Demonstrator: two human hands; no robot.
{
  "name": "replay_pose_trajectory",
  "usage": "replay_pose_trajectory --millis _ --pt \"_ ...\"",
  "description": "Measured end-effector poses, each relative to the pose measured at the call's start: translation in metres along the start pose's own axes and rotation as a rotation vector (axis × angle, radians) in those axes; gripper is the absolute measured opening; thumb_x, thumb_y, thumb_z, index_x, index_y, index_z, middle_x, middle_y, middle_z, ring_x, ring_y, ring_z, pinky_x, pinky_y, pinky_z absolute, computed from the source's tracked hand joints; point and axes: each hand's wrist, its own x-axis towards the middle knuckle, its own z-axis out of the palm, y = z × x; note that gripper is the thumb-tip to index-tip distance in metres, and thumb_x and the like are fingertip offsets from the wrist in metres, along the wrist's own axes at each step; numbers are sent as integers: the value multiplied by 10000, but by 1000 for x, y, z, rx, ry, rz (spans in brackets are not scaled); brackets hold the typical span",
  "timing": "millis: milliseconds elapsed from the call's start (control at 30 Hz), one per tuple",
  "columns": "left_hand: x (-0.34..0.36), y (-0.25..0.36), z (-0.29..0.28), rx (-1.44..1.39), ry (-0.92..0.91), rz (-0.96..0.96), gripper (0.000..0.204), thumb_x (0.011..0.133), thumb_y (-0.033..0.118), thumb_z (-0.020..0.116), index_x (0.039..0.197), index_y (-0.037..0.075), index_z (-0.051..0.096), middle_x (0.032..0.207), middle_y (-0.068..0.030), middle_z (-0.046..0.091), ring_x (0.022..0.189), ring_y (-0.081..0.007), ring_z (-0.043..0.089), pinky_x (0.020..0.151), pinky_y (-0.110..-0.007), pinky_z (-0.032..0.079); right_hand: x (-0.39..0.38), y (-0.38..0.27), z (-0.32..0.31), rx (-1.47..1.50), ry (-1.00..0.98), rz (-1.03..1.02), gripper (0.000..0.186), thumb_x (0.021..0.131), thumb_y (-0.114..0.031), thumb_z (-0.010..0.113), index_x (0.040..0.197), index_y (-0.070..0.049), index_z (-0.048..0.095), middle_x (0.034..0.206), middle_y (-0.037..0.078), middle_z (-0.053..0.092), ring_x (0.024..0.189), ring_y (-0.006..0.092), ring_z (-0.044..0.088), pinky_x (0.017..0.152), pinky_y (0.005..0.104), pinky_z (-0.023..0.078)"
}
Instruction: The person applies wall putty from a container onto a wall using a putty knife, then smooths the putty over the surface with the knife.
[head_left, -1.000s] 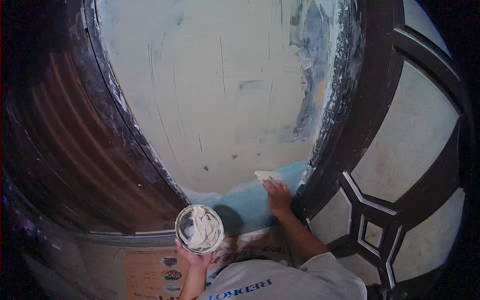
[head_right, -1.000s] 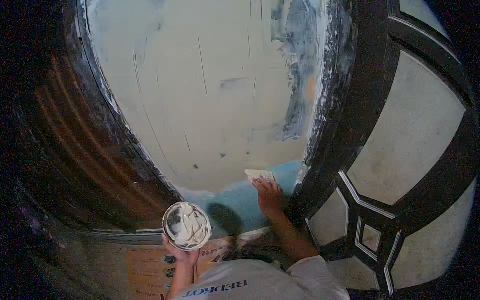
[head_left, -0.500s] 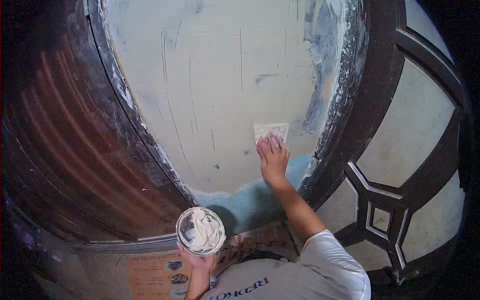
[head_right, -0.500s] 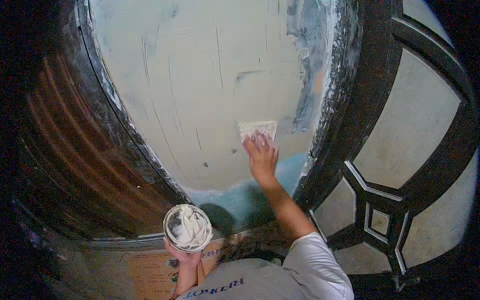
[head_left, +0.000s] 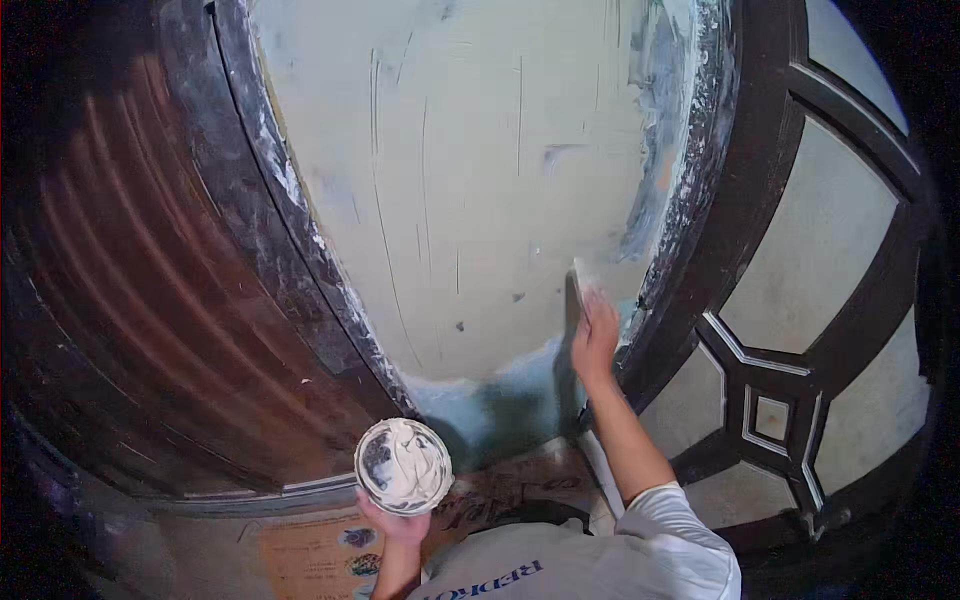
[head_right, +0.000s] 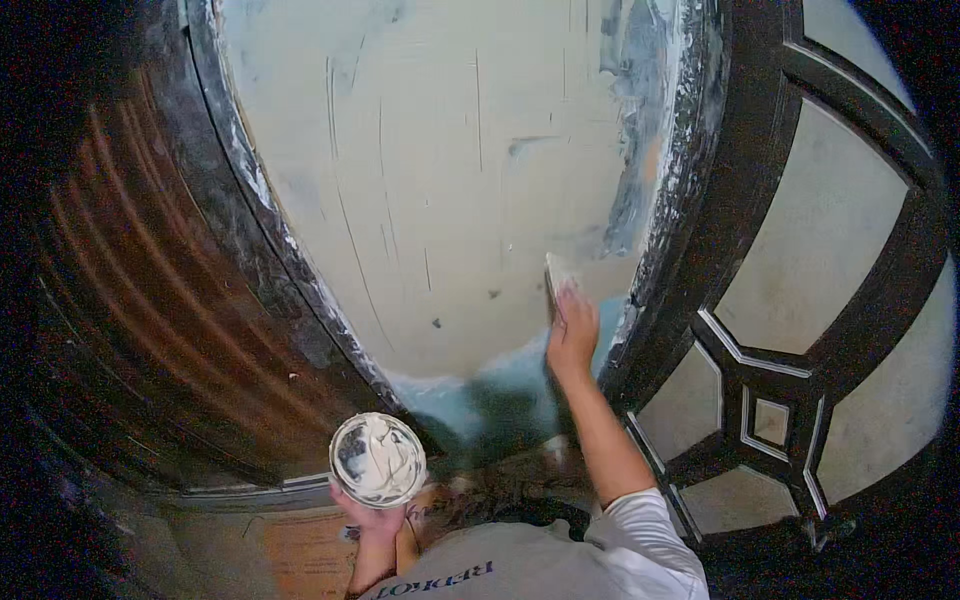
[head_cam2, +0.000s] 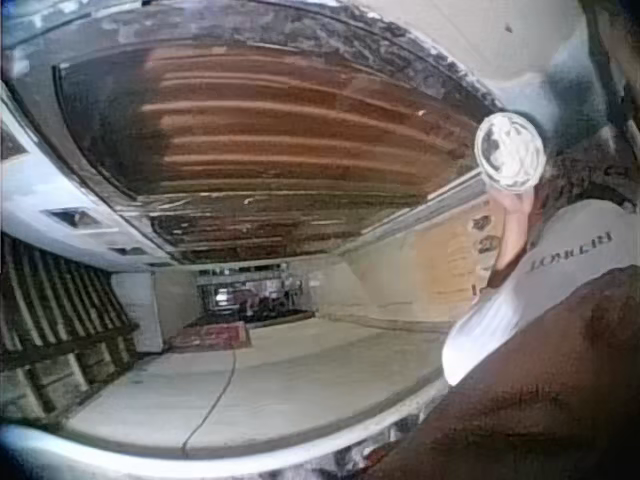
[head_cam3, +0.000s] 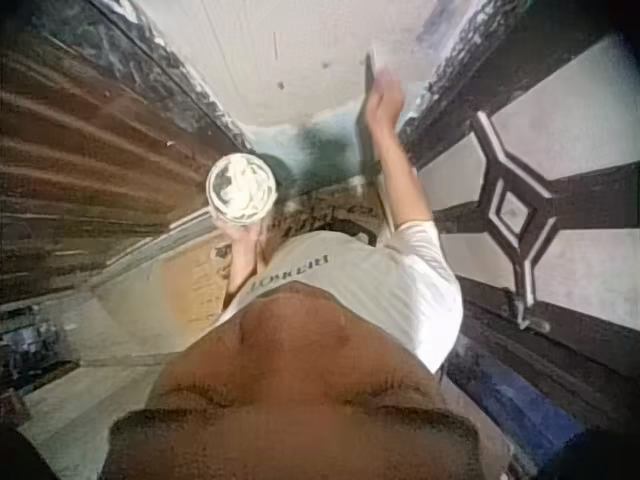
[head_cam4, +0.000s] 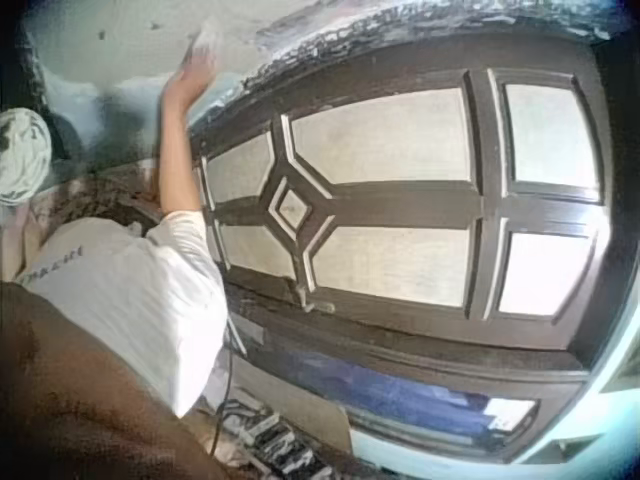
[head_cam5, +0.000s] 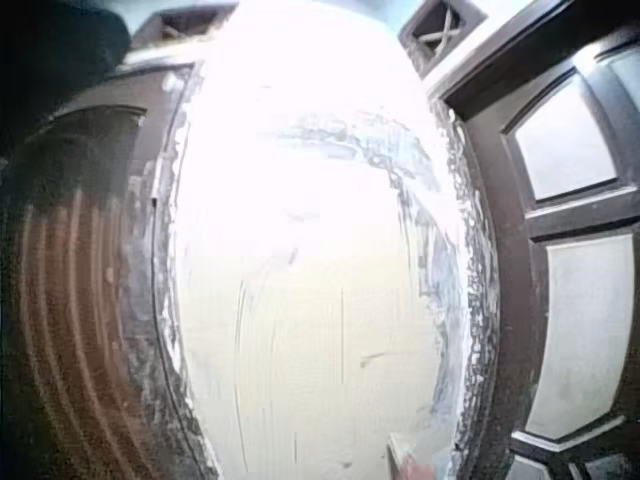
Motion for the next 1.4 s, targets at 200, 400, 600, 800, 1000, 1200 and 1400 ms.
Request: replay_pose_trajectory --millis 200,400,600,800,1000,1200,1400 --pt "12 4 -24 -10 -25 -3 827 835 700 411 1441 139 366 1463 -88 403 1314 -334 412 1085 -519 332 149 -54 -13 -113 134 -204 553 768 -17 569 1305 -151 556 1370 128 507 1208 362 459 1010 460 354" --pt "18 8 -52 -81 31 8 804 839 684 410 1435 146 380 1460 -93 408 1313 -339 412 1080 -521 340 -15 -55 69 -240 -211 15 402 872 -137 555 1265 -216 589 1435 120 432 1280 362 388 1015 502 307" --pt "21 13 -50 -33 43 52 790 849 686 374 1423 142 399 1435 -88 440 1296 -328 437 1071 -511 353 -174 -30 70 -164 -567 25 465 824 -105 553 1281 -190 559 1250 96 575 1116 332 521 917 478 416" --pt "19 18 -42 -55 52 35 794 863 688 336 1423 128 391 1447 -95 423 1300 -338 431 1075 -512 345 -48 -16 21 -71 -189 -26 459 825 -19 526 1281 -65 542 1293 159 548 1178 367 503 996 477 362" --pt "22 16 -43 -69 65 3 832 860 702 291 1441 110 357 1459 -122 400 1292 -363 435 1061 -518 360 169 -30 -20 7 313 -27 410 905 8 458 1313 18 497 1355 206 501 1247 357 482 1057 396 356" --pt "20 16 -43 -24 2 8 821 864 689 285 1445 111 353 1465 -117 395 1300 -356 428 1066 -528 353 115 -79 36 -284 53 -114 434 878 -132 552 1308 -71 533 1351 194 509 1219 371 491 1029 470 353" --pt "17 19 -36 -56 53 -37 825 858 702 303 1442 122 358 1461 -116 399 1301 -353 428 1070 -516 353 -88 -105 66 -213 -468 -250 431 872 -186 575 1302 -194 536 1330 116 544 1125 297 568 833 453 454"
